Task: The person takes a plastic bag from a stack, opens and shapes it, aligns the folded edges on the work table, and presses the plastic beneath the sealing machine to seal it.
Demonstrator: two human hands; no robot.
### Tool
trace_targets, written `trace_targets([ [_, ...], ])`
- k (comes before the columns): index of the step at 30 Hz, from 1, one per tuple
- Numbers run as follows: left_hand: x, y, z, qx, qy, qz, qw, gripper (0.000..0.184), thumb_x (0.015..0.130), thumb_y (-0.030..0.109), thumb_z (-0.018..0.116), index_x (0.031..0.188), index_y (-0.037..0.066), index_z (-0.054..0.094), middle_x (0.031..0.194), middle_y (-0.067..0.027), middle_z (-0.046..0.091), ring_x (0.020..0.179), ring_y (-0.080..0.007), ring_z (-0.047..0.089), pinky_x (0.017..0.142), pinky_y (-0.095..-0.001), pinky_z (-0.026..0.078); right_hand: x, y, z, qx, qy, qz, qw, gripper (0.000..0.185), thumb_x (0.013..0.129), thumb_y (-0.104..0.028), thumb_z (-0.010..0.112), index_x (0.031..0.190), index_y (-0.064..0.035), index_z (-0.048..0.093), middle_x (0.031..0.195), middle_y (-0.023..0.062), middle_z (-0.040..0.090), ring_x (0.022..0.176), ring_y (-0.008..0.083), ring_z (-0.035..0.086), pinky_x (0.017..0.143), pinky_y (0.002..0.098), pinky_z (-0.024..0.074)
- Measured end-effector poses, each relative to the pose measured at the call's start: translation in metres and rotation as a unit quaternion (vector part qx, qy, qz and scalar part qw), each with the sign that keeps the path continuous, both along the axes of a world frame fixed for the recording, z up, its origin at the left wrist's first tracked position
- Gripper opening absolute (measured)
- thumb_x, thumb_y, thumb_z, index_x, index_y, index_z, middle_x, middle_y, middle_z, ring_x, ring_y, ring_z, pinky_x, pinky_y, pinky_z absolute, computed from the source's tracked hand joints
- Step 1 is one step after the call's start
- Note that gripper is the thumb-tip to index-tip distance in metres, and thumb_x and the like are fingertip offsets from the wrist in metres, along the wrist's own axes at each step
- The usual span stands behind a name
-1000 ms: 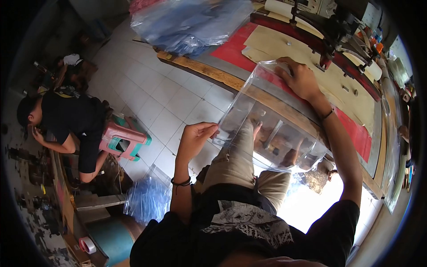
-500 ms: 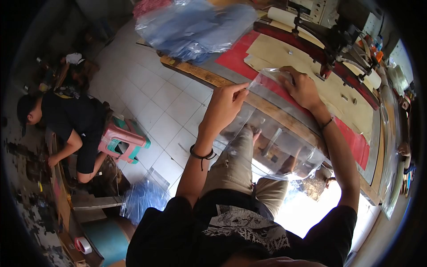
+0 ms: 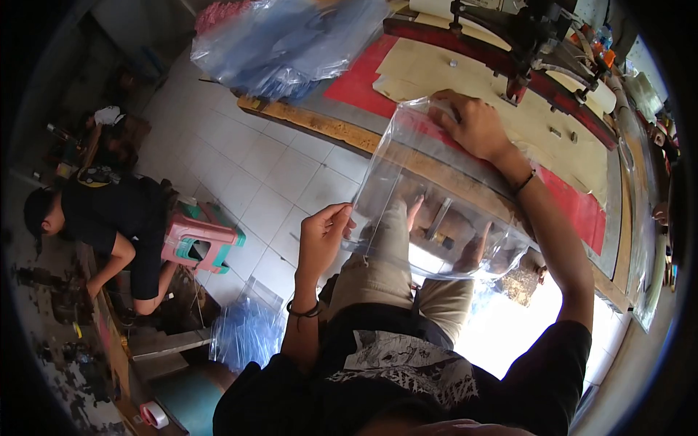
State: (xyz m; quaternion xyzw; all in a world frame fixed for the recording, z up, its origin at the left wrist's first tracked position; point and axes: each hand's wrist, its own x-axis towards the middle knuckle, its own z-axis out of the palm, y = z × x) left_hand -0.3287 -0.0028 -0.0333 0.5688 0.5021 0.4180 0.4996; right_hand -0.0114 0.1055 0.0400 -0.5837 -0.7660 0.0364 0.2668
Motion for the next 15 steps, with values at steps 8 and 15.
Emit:
trace_targets([
  [8, -0.007, -0.007, -0.001, 0.002, -0.03, -0.01, 0.999, 0.025, 0.101, 0.017, 0.058, 0.111, -0.005, 0.067, 0.078, -0.0049, 0.066, 0.07, -0.008, 0.059, 0.064, -0.0227, 0.048, 0.001, 0.001, 0.0, -0.006, -0.001, -0.005, 1.0, 0.036, 0.094, -0.041, 0.057, 0.116, -0.0127, 0.065, 0.091, 0.0192, 0.071, 0.087, 0.0386, 0.068, 0.079, 0.0484, 0.0535],
  [15, 0.014, 0.011, 0.027, 0.034, -0.008, 0.015, 0.999, 0.022, 0.1, 0.016, 0.06, 0.109, -0.004, 0.065, 0.08, -0.0047, 0.066, 0.068, -0.0084, 0.06, 0.062, -0.0228, 0.048, 0.002, 0.003, -0.005, 0.025, 0.0, -0.003, 1.0, 0.035, 0.094, -0.039, 0.058, 0.115, -0.0128, 0.065, 0.092, 0.0184, 0.071, 0.087, 0.0397, 0.068, 0.08, 0.049, 0.0531],
])
